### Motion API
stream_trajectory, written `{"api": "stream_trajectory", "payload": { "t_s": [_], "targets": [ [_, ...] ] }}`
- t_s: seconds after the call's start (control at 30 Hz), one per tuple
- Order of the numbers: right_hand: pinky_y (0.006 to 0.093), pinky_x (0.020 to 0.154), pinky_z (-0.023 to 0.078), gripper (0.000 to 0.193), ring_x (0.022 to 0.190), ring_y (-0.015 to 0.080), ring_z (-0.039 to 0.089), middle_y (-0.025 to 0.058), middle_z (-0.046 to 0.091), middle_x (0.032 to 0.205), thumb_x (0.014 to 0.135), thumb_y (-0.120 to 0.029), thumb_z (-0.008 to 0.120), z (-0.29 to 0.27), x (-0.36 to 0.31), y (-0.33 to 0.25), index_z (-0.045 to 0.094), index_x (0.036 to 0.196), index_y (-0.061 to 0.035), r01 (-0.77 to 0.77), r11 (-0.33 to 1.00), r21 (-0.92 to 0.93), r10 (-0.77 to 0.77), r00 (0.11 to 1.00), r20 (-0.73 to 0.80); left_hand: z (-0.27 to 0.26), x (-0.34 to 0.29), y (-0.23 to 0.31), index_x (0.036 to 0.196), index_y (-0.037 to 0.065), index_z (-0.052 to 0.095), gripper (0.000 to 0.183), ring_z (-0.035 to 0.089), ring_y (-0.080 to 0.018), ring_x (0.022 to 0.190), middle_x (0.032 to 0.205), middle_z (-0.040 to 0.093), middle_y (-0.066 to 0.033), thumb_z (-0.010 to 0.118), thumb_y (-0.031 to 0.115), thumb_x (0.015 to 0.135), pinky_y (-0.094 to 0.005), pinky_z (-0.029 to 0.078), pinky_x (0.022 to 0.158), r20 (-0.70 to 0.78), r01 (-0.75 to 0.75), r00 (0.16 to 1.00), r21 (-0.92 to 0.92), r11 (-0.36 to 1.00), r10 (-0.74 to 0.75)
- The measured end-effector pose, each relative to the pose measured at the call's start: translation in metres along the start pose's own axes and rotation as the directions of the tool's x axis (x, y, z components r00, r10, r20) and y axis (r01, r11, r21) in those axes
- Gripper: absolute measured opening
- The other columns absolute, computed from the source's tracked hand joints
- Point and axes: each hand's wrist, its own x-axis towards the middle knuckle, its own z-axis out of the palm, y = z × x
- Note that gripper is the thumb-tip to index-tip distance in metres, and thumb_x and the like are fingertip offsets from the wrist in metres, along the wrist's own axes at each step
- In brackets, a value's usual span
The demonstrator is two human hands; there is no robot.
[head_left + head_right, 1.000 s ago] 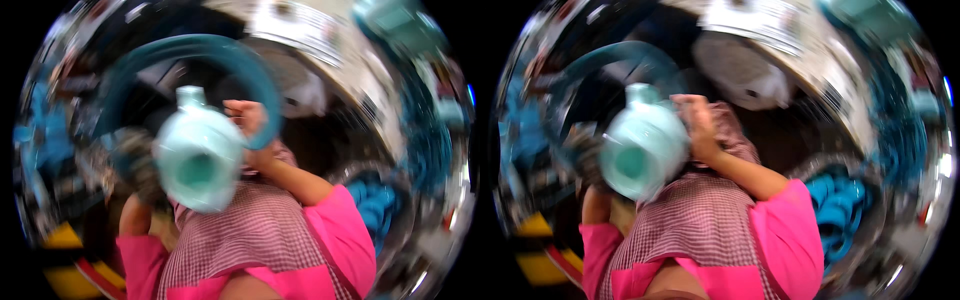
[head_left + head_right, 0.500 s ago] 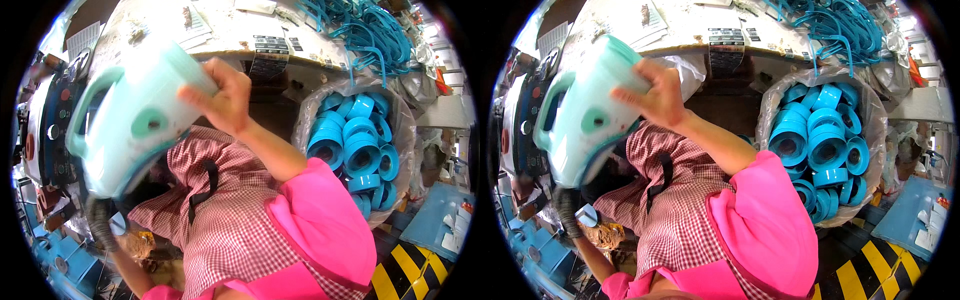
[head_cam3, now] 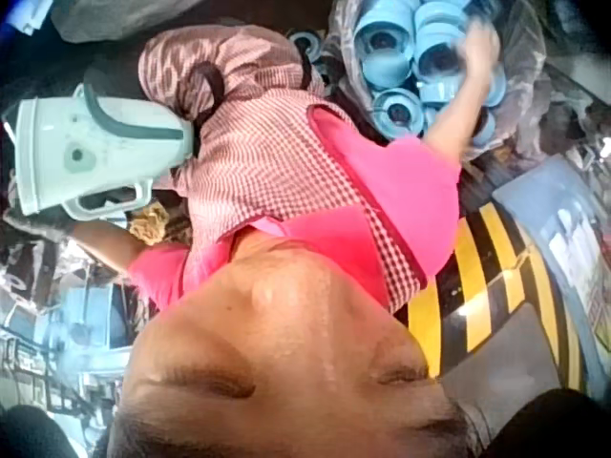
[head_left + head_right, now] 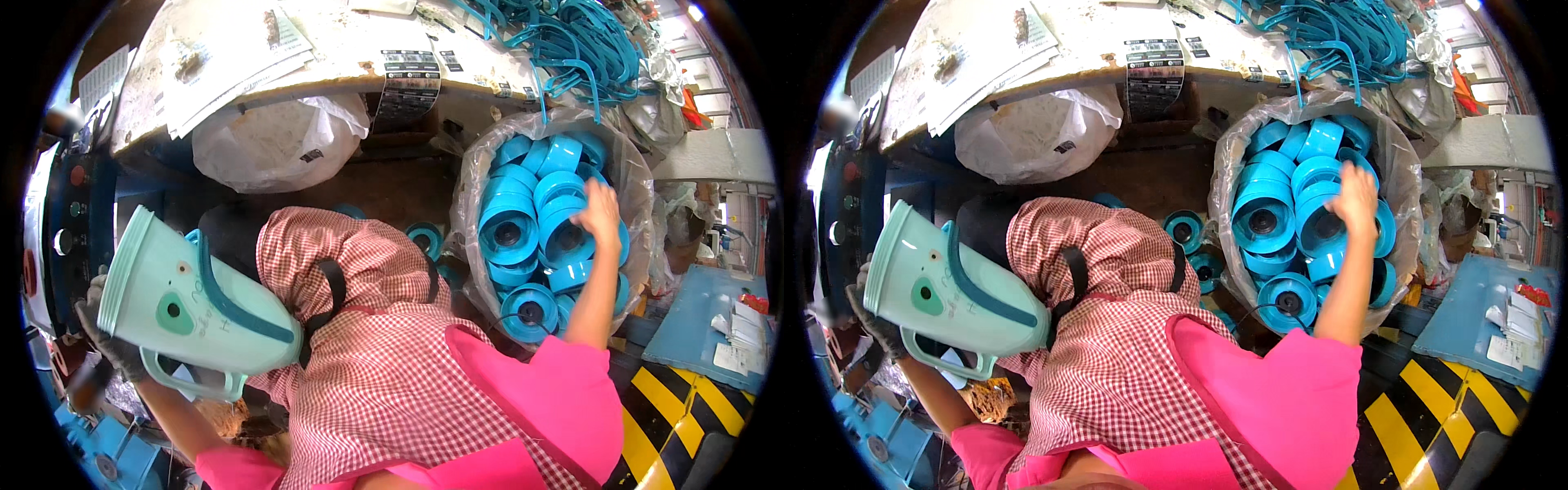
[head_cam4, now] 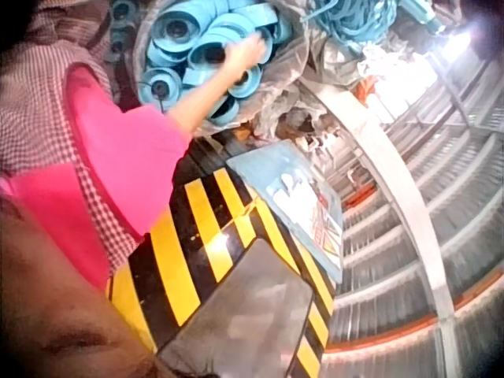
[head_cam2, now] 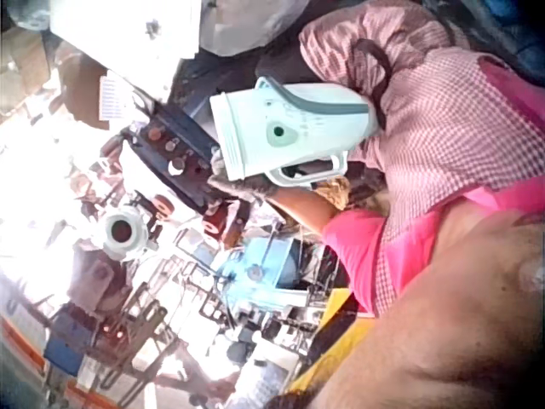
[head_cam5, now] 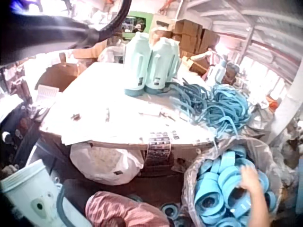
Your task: The person assembles light green plastic containers by attaching teal handles and lids. They pick up a container body, attach a handle, screw on a lid, and then place the finished unit on a pile to the right. This process is repeated multiple times in a continuous loop.
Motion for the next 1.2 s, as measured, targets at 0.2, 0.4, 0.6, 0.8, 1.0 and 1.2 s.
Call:
{"api": "stream_trajectory", "payload": {
  "t_s": [0.2, 0.4, 0.6, 0.8, 1.0, 1.2],
  "targets": [
    [0.0498, 0.070, 0.044, 0.018, 0.085, 0.0454, 0.057, 0.0180, 0.060, 0.088, 0.073, -0.003, 0.062, 0.096, 0.006, 0.097, 0.051, 0.087, -0.0082, 0.022, 0.991, 0.129, 0.000, 0.985, -0.174, -0.013, 0.000, -0.029, 0.090, 0.001, 0.053, 0.041, 0.050, -0.0200, 0.105, 0.101, 0.055, -0.0113, 0.030, 0.033, 0.103, -0.0410, 0.018, 0.118, 0.255, -0.071, 0.963, -0.092, 0.993, 0.092],
    [0.0533, 0.075, 0.045, 0.026, 0.092, 0.0445, 0.061, 0.0172, 0.067, 0.093, 0.075, -0.003, 0.052, -0.036, 0.033, 0.022, 0.052, 0.098, -0.0144, -0.158, 0.951, 0.265, 0.226, 0.942, -0.249, -0.008, -0.017, -0.032, 0.103, -0.003, 0.056, 0.041, 0.051, -0.0194, 0.111, 0.109, 0.057, -0.0142, 0.040, 0.034, 0.098, -0.0391, 0.031, 0.113, 0.189, -0.036, 0.978, -0.252, 0.967, 0.085],
    [0.0347, 0.084, 0.047, 0.054, 0.089, 0.0270, 0.057, 0.0114, 0.057, 0.098, 0.064, -0.010, 0.082, -0.148, 0.035, -0.297, 0.061, 0.113, -0.0068, 0.849, 0.312, 0.427, -0.344, 0.520, -0.782, 0.069, -0.019, 0.009, 0.114, -0.004, 0.064, 0.045, 0.062, -0.0236, 0.104, 0.122, 0.062, -0.0204, 0.051, 0.032, 0.090, -0.0330, 0.048, 0.092, 0.012, -0.298, 0.944, 0.460, 0.836, 0.330],
    [0.0320, 0.083, 0.048, 0.061, 0.096, 0.0193, 0.060, 0.0136, 0.064, 0.108, 0.069, -0.045, 0.085, -0.175, -0.054, -0.531, 0.062, 0.101, 0.0015, 0.079, -0.741, 0.667, -0.642, 0.210, -0.737, 0.071, -0.028, 0.000, 0.151, 0.010, 0.029, 0.096, 0.032, -0.0250, 0.139, 0.150, 0.037, -0.0102, 0.076, 0.045, 0.075, -0.0385, 0.024, 0.115, -0.015, -0.416, 0.909, -0.047, 0.908, 0.416],
    [0.0365, 0.081, 0.049, 0.055, 0.087, 0.0246, 0.062, 0.0188, 0.066, 0.093, 0.076, -0.052, 0.076, -0.180, -0.057, -0.584, 0.063, 0.081, 0.0016, -0.138, -0.784, 0.605, -0.620, 0.139, -0.772, 0.060, -0.050, 0.004, 0.152, 0.010, 0.024, 0.124, 0.041, -0.0212, 0.130, 0.145, 0.039, -0.0075, 0.088, 0.055, 0.056, -0.0374, 0.029, 0.111, -0.072, -0.397, 0.915, 0.006, 0.918, 0.397],
    [0.0442, 0.081, 0.049, 0.059, 0.087, 0.0320, 0.063, 0.0222, 0.068, 0.085, 0.073, -0.059, 0.074, -0.181, -0.046, -0.598, 0.065, 0.083, -0.0013, -0.063, -0.904, 0.422, -0.425, 0.043, -0.904, 0.056, -0.045, -0.002, 0.149, 0.010, 0.030, 0.117, 0.035, -0.0250, 0.136, 0.150, 0.033, -0.0100, 0.089, 0.050, 0.056, -0.0403, 0.027, 0.113, -0.041, -0.444, 0.892, 0.111, 0.889, 0.451]
  ]
}}
